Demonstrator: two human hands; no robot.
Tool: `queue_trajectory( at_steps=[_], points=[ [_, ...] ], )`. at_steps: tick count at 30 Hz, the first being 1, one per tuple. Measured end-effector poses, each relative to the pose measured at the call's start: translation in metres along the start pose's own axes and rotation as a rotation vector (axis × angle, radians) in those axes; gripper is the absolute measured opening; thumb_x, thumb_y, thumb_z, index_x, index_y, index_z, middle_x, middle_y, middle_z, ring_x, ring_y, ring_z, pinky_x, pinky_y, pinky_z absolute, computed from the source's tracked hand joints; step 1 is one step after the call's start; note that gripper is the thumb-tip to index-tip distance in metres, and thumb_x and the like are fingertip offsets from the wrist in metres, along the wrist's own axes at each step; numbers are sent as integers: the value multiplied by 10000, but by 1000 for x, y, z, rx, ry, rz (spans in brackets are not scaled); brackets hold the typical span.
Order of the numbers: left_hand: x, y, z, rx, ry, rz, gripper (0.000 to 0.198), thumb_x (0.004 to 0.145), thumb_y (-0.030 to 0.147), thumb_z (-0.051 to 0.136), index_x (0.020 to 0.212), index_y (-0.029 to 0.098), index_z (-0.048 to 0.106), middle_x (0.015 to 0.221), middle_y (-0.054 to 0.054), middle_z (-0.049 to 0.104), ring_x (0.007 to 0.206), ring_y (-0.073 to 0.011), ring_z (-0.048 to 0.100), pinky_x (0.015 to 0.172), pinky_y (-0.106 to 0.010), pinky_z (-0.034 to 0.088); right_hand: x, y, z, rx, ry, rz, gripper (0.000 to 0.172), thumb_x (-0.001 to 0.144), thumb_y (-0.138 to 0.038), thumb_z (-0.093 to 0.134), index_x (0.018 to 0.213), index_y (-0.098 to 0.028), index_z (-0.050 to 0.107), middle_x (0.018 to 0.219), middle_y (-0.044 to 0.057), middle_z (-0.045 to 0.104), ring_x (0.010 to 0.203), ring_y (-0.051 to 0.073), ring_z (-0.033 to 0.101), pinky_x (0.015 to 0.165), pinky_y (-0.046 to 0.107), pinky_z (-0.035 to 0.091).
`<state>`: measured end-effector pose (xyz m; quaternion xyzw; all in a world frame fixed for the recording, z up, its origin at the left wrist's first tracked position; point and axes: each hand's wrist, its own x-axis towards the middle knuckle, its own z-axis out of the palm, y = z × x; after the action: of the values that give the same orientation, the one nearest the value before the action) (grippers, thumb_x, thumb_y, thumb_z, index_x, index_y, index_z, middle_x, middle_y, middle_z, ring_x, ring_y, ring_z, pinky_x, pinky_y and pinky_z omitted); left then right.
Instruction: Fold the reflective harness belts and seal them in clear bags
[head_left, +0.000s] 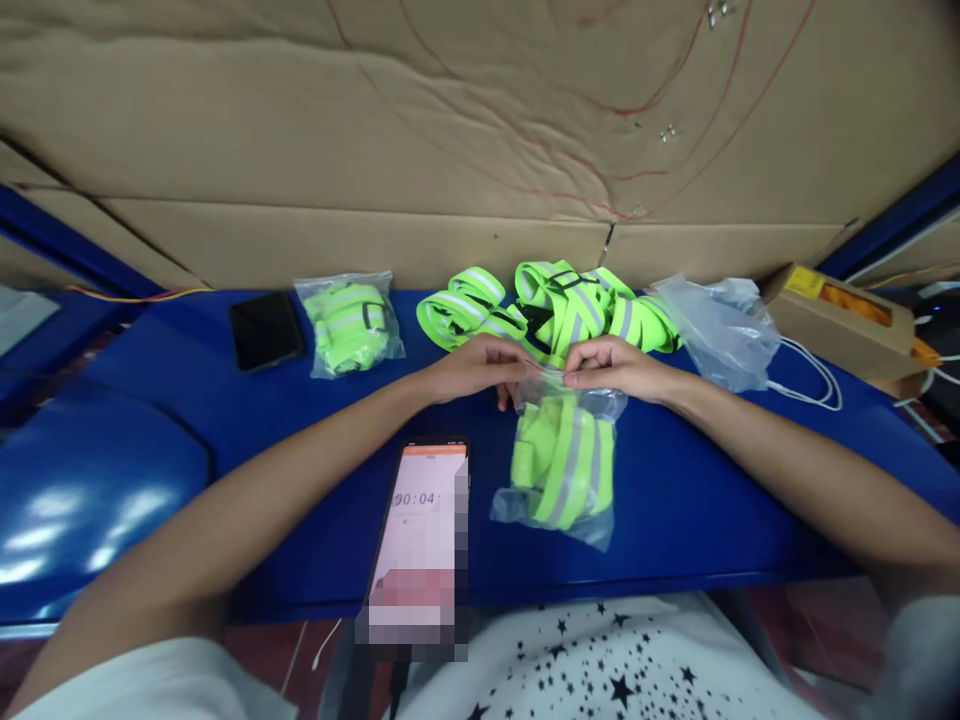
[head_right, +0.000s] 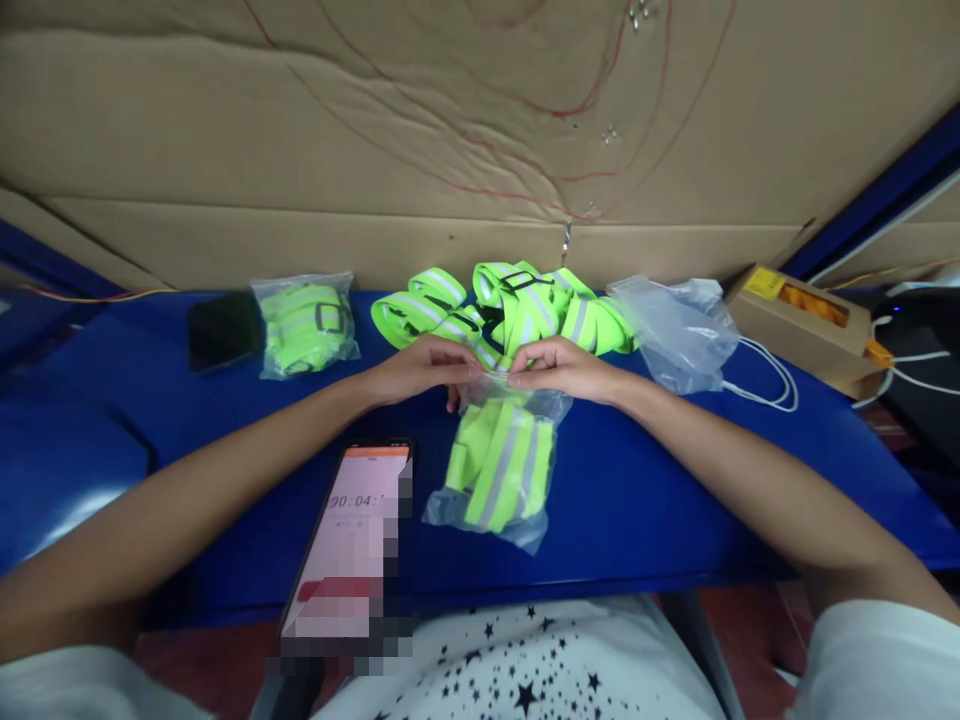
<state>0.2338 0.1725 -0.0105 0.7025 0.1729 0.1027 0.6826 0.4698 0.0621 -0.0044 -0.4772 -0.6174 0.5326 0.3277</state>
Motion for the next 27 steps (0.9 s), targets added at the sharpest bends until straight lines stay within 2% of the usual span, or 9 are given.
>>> queue_trajectory(
  at_steps=[3,7,11,16,21,27],
  points=[
    [-2,5,1,21,-98,9,425,789,504,849,875,119,691,769,-68,759,620,-163,721,537,-252,581,-2,-5,-4,-14,-54,0,373,812,-482,811,845,-127,700,674,-26,600,578,63,452,535,212,303],
    [-2,5,3,103,-120,10,414,794,510,840,866,126,704,753,-52,751,620,-137,702,555,-228,566,-4,-5,4,-78,-99,-66,357,877,-477,754,996,-141,735,828,2,669,704,91,550,632,222,402],
    [0,-1,5,182,-62,34,400,787,507,837,888,136,726,726,-16,712,586,-103,643,537,-204,501,-2,1,9,-152,-83,-140,349,915,-478,713,940,-130,723,757,-17,628,671,80,511,611,218,383],
    [1,-3,8,212,30,134,391,786,487,835,858,126,706,754,1,677,684,-87,604,665,-209,486,1,4,8,-133,-73,-122,371,948,-506,678,942,-135,661,663,-57,533,567,56,465,527,194,346],
    [-1,0,7,221,19,91,397,808,500,805,878,128,684,745,3,650,671,-100,595,663,-230,481,0,3,12,-190,-27,-145,416,959,-565,650,927,-150,637,559,-81,460,490,52,393,476,198,267],
    [0,-4,8,279,-17,117,400,806,505,796,931,129,736,810,-24,697,714,-117,614,687,-245,472,-3,7,23,-285,140,-251,426,953,-567,649,861,-152,665,637,-38,535,555,75,429,528,221,308]
  ],
)
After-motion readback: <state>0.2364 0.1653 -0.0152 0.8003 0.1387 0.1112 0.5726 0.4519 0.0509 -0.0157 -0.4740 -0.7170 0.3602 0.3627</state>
